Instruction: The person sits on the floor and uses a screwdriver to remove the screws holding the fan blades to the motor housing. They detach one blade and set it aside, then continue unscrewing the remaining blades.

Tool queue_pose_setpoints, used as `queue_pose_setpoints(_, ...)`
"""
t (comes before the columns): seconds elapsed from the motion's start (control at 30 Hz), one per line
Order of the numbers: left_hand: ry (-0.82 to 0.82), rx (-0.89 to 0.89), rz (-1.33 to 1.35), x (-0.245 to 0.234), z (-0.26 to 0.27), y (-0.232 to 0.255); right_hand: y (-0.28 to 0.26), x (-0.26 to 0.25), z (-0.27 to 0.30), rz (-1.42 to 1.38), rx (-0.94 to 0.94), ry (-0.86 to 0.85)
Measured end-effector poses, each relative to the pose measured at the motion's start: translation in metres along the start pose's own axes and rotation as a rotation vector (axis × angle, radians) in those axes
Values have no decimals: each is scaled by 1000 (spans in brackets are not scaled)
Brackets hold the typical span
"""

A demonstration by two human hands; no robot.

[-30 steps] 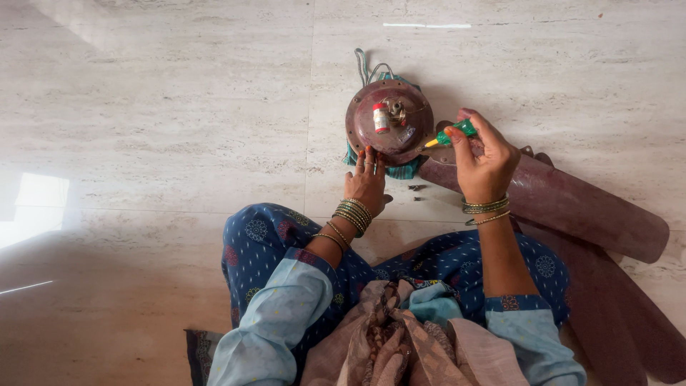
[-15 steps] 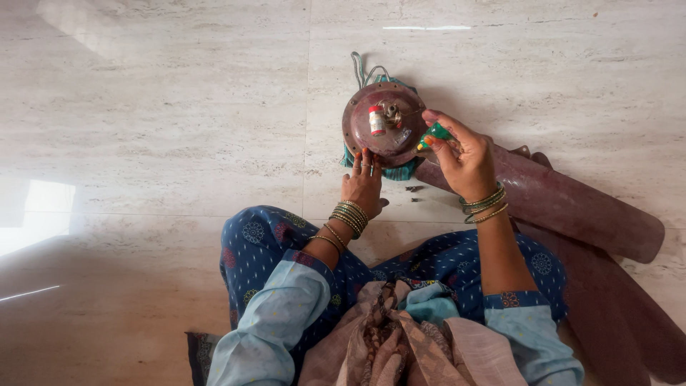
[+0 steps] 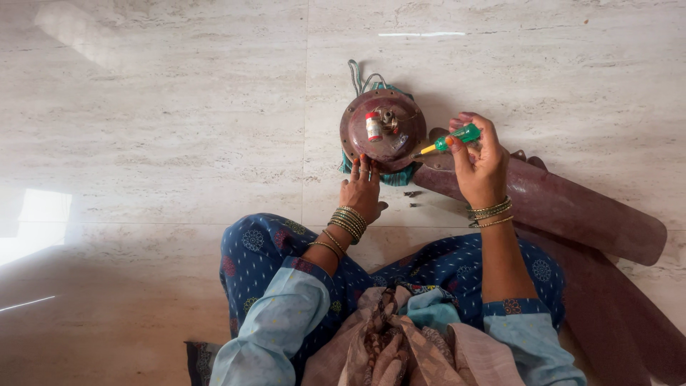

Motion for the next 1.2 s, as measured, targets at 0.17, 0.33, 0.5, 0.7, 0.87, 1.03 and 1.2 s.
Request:
queue_pose_setpoints(0.17, -9, -4, -8, -3, 1, 0, -4, -6, 5, 125, -1, 15)
queue_pose_setpoints(0.33, -3, 2, -4, -6, 3, 1, -6, -9, 7, 191, 10, 72)
queue_pose_setpoints(0.5, -2, 0, -5, -1, 1, 0, -8, -5, 6, 266, -48, 95)
queue_pose_setpoints(0.7, 111, 51, -41, -5, -1, -1, -10, 8, 14, 170, -131, 199)
queue_pose_setpoints(0.87, 258, 126, -43, -14, 0, 3, -12, 30, 11, 58, -134, 224)
queue_pose_setpoints(1.03, 287, 138, -42, -21, 8, 10, -22, 39, 16, -116, -111, 272)
queue_pose_setpoints(1.2, 301, 125, -68, -25, 5, 14, -9, 51, 12, -210, -68, 325)
Point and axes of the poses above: each hand's wrist, its own z-axis away from the middle knuckle, its own x-axis out of the palm, y = z × x, the point moved 6 cm from there along -z, towards the middle knuckle, and after that the axes turned 2 degrees about -x, right-handed, at the moved point
